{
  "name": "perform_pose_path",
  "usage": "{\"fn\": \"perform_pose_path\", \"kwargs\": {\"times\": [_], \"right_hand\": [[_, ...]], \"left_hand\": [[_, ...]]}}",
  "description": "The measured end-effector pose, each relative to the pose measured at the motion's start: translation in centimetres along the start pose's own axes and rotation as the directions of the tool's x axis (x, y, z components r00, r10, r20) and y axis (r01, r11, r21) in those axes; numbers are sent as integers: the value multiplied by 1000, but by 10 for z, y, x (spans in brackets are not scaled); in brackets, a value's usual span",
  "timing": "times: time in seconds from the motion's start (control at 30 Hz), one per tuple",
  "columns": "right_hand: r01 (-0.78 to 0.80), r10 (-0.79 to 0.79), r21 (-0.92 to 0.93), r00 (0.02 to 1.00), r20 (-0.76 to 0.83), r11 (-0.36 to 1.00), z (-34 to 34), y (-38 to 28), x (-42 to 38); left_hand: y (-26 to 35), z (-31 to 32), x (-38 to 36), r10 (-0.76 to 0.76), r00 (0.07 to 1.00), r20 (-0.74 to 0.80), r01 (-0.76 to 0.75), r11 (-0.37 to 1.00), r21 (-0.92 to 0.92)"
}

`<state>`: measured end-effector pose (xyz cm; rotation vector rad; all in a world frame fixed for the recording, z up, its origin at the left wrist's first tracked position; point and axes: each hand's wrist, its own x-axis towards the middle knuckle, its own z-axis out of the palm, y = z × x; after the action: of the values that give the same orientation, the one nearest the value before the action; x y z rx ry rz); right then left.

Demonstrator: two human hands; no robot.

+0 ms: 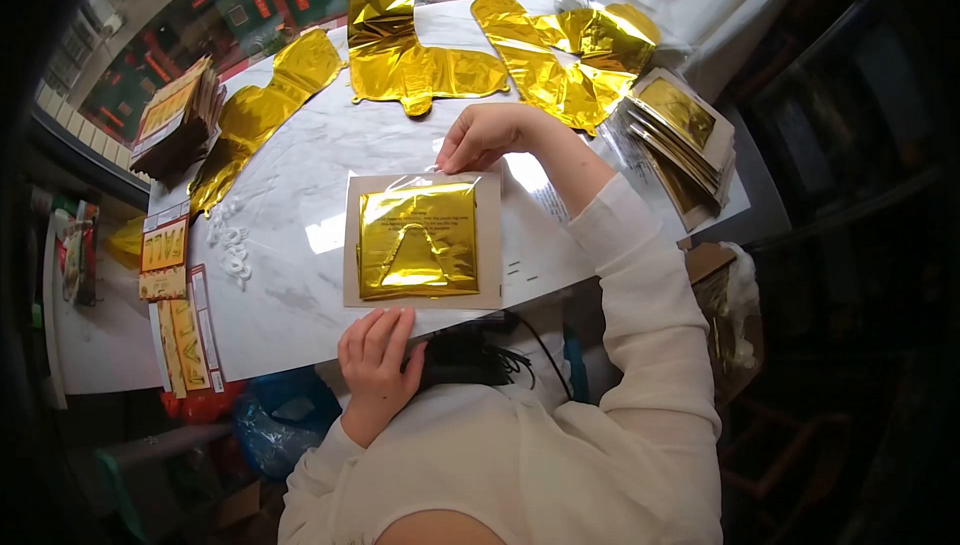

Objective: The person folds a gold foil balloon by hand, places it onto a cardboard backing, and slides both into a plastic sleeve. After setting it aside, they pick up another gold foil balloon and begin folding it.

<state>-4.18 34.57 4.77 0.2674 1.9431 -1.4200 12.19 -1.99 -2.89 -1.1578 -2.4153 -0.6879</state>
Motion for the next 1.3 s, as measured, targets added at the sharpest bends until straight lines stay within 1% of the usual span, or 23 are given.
{"fn": "perform_pose_path", "kwargs": {"times": [0.03,0.13,0.27,0.33,0.37,0.4,0.43,0.5,0.57,0.6,0.67,0.7,0.77,0.97,1.0,1.07,1.2,1.3], "right_hand": [[-3,4,3,999,-43,1000,1,2,-1],[-16,15,-1,997,-78,1000,7,5,2],[35,-35,-6,997,-71,999,8,8,3],[206,-216,-73,957,-193,976,13,13,1],[255,-389,-358,841,-376,898,33,7,-12],[325,-625,-597,666,-407,734,56,9,-21],[316,-820,-796,451,-352,516,80,13,-30],[440,-840,-785,511,-181,436,130,20,-54],[419,-859,-858,510,-49,297,176,31,-77],[420,-857,-857,512,-49,300,189,38,-79],[360,-898,-888,424,-116,285,205,54,-73],[361,-897,-887,425,-119,289,206,59,-69],[360,-901,-855,360,-242,374,208,65,-64],[262,-902,-904,364,-231,337,214,65,-63],[264,-902,-904,366,-229,337,214,65,-63],[218,-915,-928,339,-218,302,214,65,-61],[249,-915,-913,327,-234,323,209,67,-56],[250,-914,-919,349,-206,303,206,66,-59]], "left_hand": [[0,0,0,1,1000,-4,-1,1000,5],[0,1,0,2,1000,-6,-2,1000,11],[0,-1,0,-2,1000,2,2,1000,28],[1,-1,0,-3,1000,4,3,999,37],[1,0,1,-7,1000,5,6,999,45],[1,0,1,-12,1000,6,11,999,45],[1,1,0,-15,1000,3,15,999,46],[1,2,-2,-24,1000,4,24,999,47],[1,6,-3,-52,998,-28,52,999,6],[0,6,-2,-55,998,-24,55,998,4],[0,4,-2,-5,1000,-18,6,1000,23],[-1,4,-3,-4,1000,-14,4,1000,23],[-1,5,-3,-7,1000,-18,7,1000,2],[0,1,-2,-3,1000,9,3,1000,2],[-1,1,-2,-7,1000,10,7,1000,2],[-2,0,-1,14,1000,16,-14,1000,-4],[-2,-1,1,5,1000,19,-5,1000,-16],[-1,0,-1,4,1000,5,-4,1000,-12]]}}
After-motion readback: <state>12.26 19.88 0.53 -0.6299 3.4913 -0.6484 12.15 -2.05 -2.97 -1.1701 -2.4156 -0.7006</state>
